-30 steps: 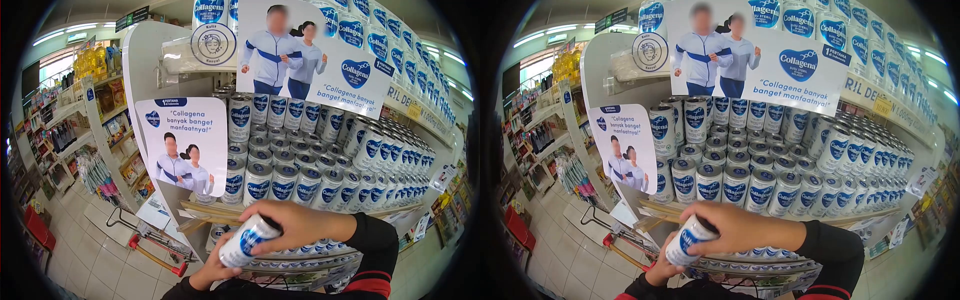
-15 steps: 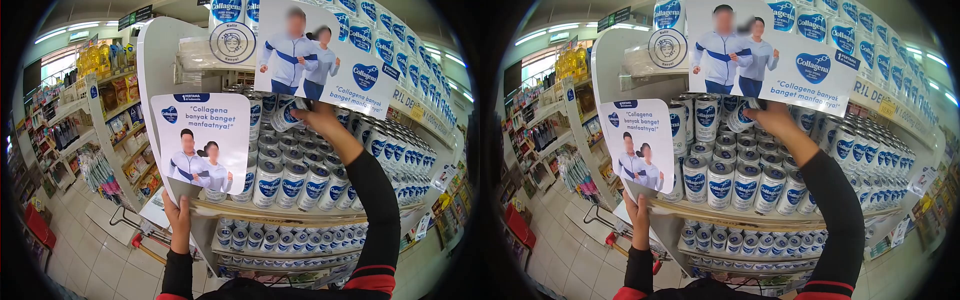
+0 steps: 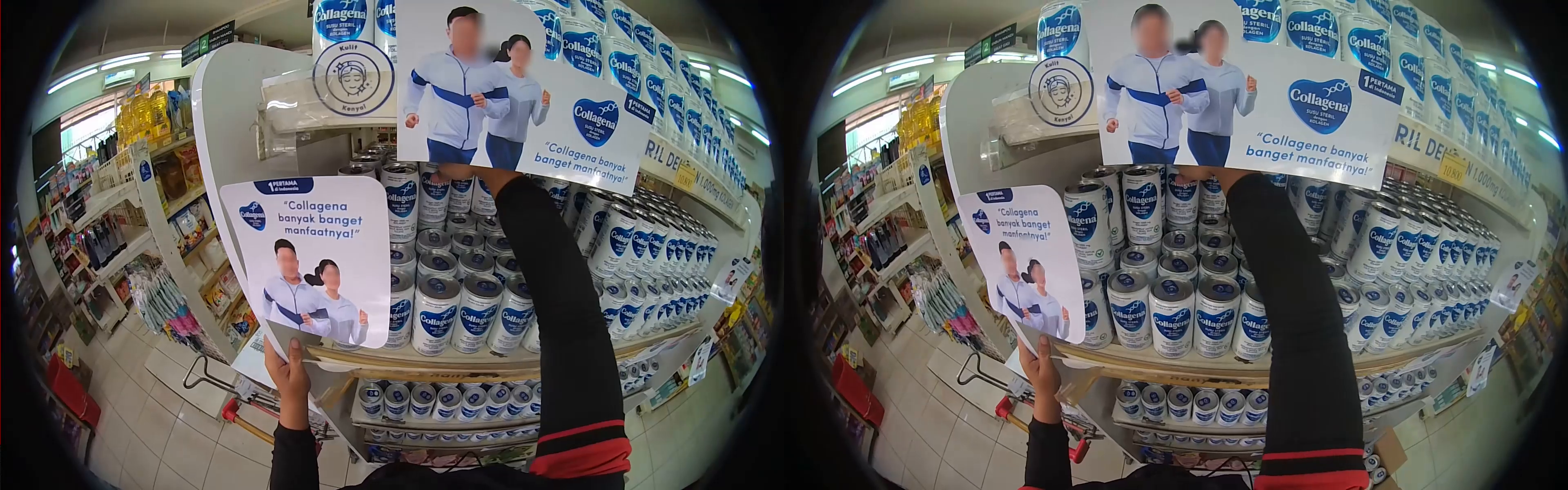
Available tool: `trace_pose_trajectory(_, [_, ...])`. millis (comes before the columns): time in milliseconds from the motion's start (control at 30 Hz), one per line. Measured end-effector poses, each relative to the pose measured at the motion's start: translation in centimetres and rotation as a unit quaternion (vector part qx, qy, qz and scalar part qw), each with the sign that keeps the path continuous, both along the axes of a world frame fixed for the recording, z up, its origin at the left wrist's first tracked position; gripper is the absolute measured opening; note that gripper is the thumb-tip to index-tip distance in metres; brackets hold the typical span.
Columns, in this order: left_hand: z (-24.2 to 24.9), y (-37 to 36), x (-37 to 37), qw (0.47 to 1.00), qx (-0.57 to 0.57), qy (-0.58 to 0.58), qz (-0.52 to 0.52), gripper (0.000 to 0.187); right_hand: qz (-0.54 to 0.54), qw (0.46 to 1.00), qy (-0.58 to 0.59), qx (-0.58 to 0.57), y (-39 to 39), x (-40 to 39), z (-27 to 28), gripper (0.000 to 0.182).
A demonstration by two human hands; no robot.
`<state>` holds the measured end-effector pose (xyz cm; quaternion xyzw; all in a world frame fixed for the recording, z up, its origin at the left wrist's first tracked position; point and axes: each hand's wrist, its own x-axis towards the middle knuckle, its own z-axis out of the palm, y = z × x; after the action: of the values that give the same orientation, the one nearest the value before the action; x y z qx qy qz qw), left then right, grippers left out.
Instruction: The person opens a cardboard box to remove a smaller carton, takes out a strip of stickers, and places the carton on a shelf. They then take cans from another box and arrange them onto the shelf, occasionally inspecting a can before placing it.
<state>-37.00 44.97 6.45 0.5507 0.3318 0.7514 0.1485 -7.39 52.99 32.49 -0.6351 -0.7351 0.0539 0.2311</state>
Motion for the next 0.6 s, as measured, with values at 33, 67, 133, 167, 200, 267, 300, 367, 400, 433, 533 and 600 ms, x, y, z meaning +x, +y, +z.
trace_pose_trajectory(33, [0.1,-0.1,0.0,1.000,-0.005,0.001,0.000,0.033,-0.003,1.000,-0.006,0.005,0.3,-0.4,0.3,0.046])
trace_pose_trajectory(67, [0.1,-0.2,0.0,1.000,-0.010,0.002,-0.001,0.034,-0.006,1.000,-0.011,0.010,0.1,-0.3,0.2,0.045])
trace_pose_trajectory(133, [-0.1,-0.3,0.3,1.000,-0.014,-0.018,-0.007,0.037,-0.013,1.000,-0.021,0.018,0.0,-0.4,0.2,0.045])
trace_pose_trajectory(167, [-0.2,-0.3,0.4,0.999,-0.019,-0.039,-0.013,0.040,-0.016,0.999,-0.026,0.021,0.1,-0.3,0.4,0.045])
trace_pose_trajectory(200, [-0.3,-0.1,0.3,0.999,-0.019,-0.038,-0.014,0.040,-0.020,0.999,-0.032,0.025,-0.3,-0.1,0.0,0.045])
trace_pose_trajectory(267, [-0.7,0.3,0.0,0.999,-0.017,-0.036,-0.008,0.042,-0.027,0.998,-0.043,0.030,-0.2,-0.1,0.2,0.044])
trace_pose_trajectory(300, [-0.6,0.2,0.0,0.999,-0.018,-0.035,-0.009,0.042,-0.031,0.998,-0.048,0.033,-0.4,-0.2,0.0,0.044])
trace_pose_trajectory(367, [-0.1,-0.2,0.0,0.999,-0.025,-0.016,-0.014,0.039,-0.038,0.997,-0.059,0.038,-0.5,0.0,-0.1,0.043])
trace_pose_trajectory(400, [-0.1,-0.2,0.1,0.999,-0.025,-0.015,-0.014,0.039,-0.041,0.996,-0.065,0.041,-0.3,-0.3,0.2,0.043])
trace_pose_trajectory(433, [-0.1,-0.2,0.3,0.999,-0.020,-0.028,-0.018,0.038,-0.045,0.996,-0.070,0.044,-0.3,-0.2,0.2,0.043])
trace_pose_trajectory(533, [-0.1,-0.3,0.3,0.998,-0.019,-0.045,-0.029,0.035,-0.054,0.993,-0.086,0.053,-0.4,-0.6,0.3,0.042])
trace_pose_trajectory(600, [-0.3,-0.1,0.2,0.998,-0.021,-0.049,-0.038,0.033,-0.061,0.992,-0.098,0.060,0.0,-1.3,0.7,0.042])
